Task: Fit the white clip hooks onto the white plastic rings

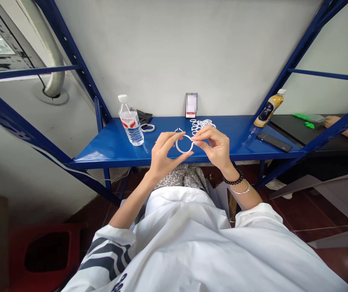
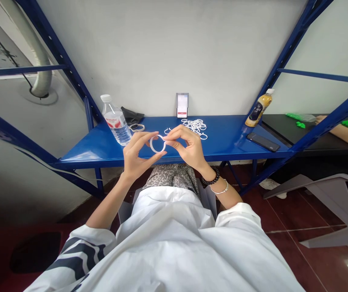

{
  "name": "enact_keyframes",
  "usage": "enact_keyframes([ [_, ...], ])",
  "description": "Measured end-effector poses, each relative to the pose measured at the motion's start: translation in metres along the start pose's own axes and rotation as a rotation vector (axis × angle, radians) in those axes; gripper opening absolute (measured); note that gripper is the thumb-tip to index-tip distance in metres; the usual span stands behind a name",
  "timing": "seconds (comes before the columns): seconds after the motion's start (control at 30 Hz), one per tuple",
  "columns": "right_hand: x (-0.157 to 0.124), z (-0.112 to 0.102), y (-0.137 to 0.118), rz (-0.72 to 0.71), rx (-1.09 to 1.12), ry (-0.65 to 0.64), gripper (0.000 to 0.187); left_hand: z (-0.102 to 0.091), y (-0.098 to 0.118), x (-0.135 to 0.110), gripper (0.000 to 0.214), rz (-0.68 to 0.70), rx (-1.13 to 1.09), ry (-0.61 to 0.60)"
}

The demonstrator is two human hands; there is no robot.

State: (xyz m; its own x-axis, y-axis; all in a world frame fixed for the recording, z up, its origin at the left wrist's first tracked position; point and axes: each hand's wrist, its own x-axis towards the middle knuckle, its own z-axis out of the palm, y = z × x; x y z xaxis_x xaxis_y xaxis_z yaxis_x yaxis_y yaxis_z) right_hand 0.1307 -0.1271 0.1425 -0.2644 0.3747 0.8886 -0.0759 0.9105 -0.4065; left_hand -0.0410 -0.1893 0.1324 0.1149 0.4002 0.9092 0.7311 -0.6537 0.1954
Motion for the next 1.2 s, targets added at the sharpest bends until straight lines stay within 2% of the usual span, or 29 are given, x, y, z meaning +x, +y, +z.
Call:
enact_keyframes([
  [0.2,0.0004,-0.0002,-0.0008,0.023,-0.017,-0.005,0.013,0.0006,0.0004,-0.0002,0.04,0.035,-0.021,0.032],
  [0.4,0.0011,0.0001,-0.0024,-0.025,0.049,0.002,0.003,0.0006,0.0008,0.0,0.04,0.048,-0.015,0.039],
  [0.7,0.0011,0.0005,-0.0027,0.035,0.059,-0.026,0.004,0.0008,-0.0008,-0.0006,0.039,0.051,-0.001,0.057],
  [0.97,0.0015,0.0016,-0.0041,0.116,0.097,-0.089,0.02,0.0009,-0.0044,-0.0001,0.041,0.035,-0.018,0.096],
  [1.2,0.0022,0.0022,-0.0058,0.018,-0.042,-0.058,0.011,0.002,-0.0053,-0.0021,0.043,-0.013,-0.003,0.064],
])
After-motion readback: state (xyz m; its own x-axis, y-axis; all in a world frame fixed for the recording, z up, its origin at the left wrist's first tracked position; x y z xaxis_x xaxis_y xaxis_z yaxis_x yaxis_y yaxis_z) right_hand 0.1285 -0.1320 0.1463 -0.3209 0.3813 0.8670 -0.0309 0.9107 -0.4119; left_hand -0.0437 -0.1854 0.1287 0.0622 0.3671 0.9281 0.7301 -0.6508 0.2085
